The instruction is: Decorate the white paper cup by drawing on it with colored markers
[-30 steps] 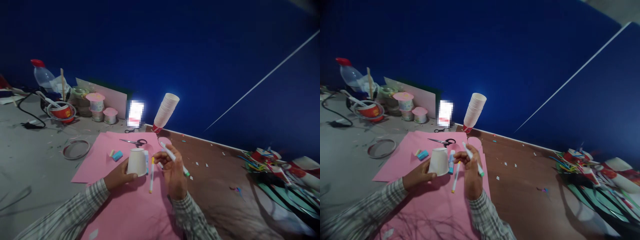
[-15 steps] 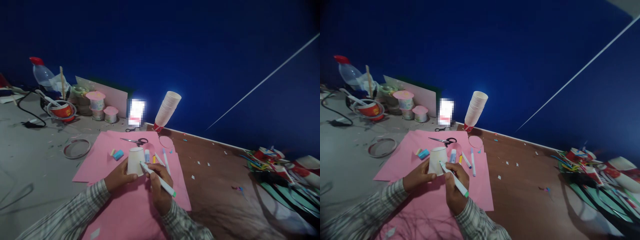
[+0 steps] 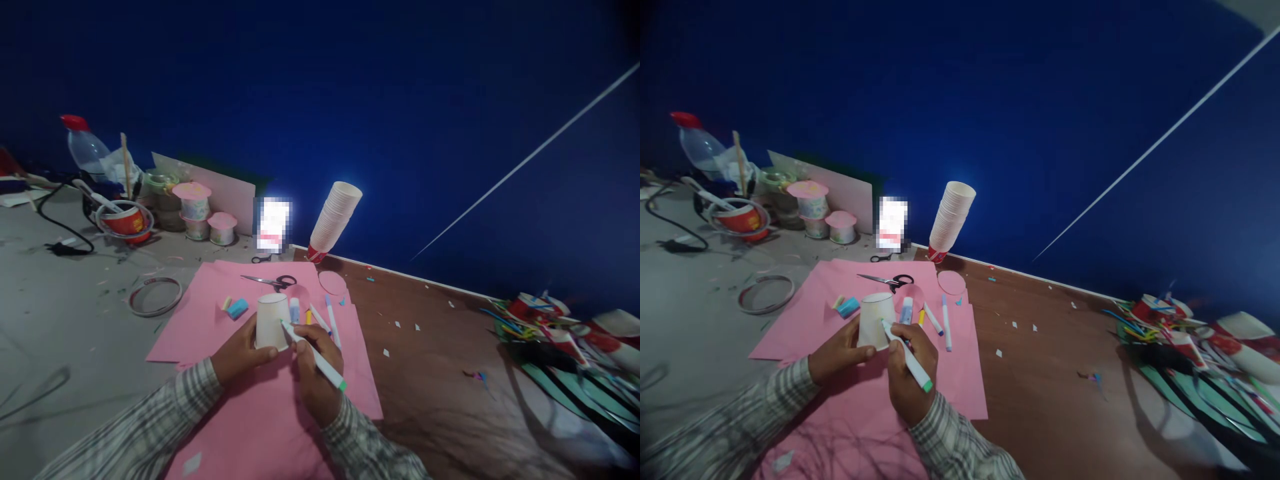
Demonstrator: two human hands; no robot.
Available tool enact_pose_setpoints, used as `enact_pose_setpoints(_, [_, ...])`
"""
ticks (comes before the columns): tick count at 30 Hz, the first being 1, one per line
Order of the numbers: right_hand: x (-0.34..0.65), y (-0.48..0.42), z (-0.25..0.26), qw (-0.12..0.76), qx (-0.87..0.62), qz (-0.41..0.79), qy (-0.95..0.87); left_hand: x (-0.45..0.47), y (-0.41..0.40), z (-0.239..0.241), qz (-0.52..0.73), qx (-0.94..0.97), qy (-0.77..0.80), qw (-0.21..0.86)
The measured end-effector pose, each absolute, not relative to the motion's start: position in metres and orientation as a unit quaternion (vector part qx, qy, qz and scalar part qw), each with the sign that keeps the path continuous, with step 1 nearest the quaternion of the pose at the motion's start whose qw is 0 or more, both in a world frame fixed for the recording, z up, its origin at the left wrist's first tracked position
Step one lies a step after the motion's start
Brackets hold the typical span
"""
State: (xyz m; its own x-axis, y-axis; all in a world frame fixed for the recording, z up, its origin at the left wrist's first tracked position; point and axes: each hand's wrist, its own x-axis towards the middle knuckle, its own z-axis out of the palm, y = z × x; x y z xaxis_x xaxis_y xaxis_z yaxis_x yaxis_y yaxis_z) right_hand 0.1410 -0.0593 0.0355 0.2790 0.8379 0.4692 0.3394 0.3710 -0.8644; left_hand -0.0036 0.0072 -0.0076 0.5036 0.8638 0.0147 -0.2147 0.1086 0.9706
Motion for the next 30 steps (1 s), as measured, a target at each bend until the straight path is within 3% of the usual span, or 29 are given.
enact_pose_setpoints(30, [0.1473, -0.0566, 0.0309, 0.624, -0.528, 0.255, -0.517, -0.0036, 0.0057, -0.0073, 0.401, 0.528, 0.308, 0.683])
